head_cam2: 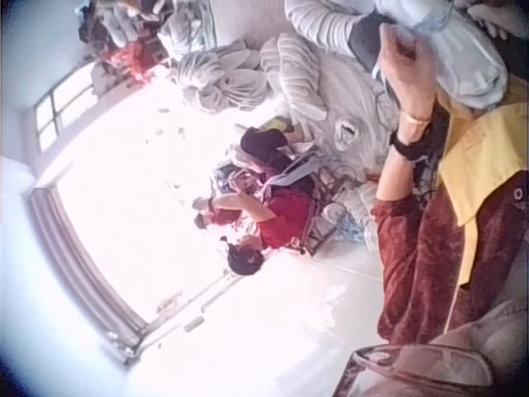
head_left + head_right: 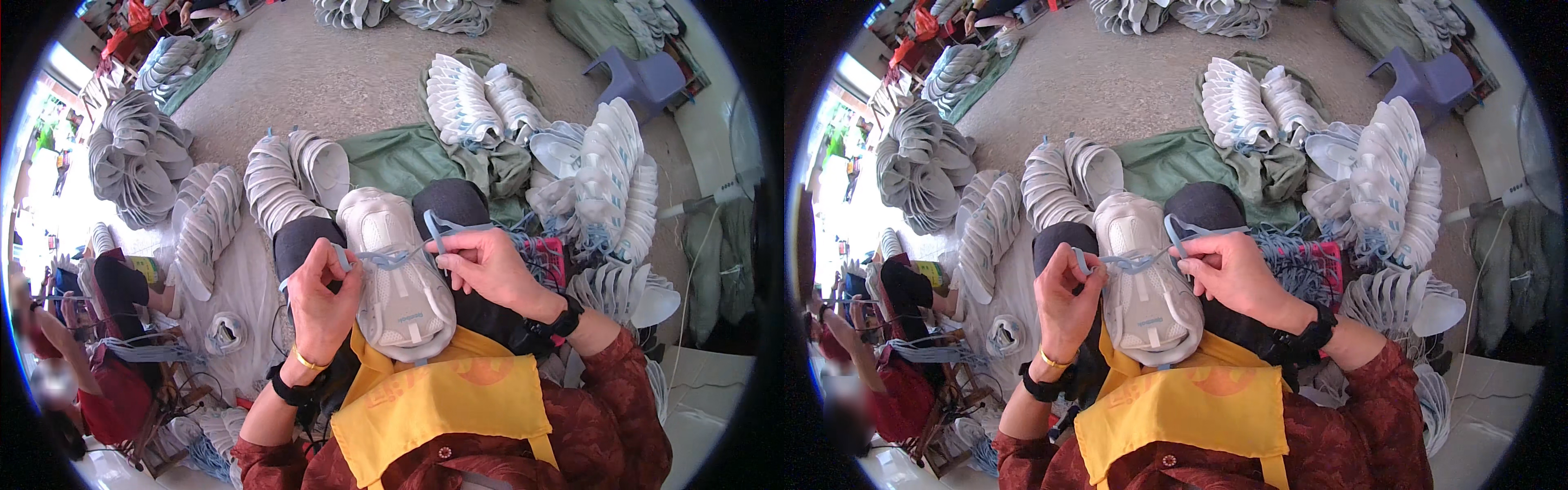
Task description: Insert and thread blue laces into a white athletic shoe upper.
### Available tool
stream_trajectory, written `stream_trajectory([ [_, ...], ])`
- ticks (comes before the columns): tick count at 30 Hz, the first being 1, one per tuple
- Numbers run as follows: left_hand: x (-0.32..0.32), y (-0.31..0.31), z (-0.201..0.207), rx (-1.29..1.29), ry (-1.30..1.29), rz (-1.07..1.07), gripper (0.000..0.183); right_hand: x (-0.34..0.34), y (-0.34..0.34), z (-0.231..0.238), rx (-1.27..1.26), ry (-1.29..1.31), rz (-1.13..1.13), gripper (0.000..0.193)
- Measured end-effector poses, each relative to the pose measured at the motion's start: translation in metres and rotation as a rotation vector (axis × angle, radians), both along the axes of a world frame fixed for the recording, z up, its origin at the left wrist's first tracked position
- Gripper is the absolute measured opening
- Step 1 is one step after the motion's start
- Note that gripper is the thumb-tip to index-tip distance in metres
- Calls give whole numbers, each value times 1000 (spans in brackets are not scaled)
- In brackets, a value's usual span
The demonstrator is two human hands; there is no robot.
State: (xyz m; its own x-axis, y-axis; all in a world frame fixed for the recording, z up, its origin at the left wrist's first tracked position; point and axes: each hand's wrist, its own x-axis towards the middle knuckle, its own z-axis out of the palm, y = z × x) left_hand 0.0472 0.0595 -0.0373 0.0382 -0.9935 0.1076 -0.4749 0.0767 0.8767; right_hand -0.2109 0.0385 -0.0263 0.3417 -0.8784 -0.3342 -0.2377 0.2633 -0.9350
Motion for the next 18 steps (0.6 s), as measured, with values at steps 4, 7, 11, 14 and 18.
stream_trajectory([
  [4, -9, 2, -1, -91, 29, 37, 33, 7, -2, -4, -29, -70, -35, 26],
  [7, -10, 3, -1, -145, -24, 31, 33, 10, -4, -11, -31, -139, -69, 20],
  [11, -8, 4, 2, -76, -2, 9, 33, 14, -9, -10, -86, -109, -65, 11],
  [14, 2, 2, -7, 95, 103, -9, 33, 14, -10, -10, -103, -130, -79, 8],
  [18, 5, 1, -15, 109, 276, -37, 32, 15, -11, -11, -73, -142, -100, 5],
])
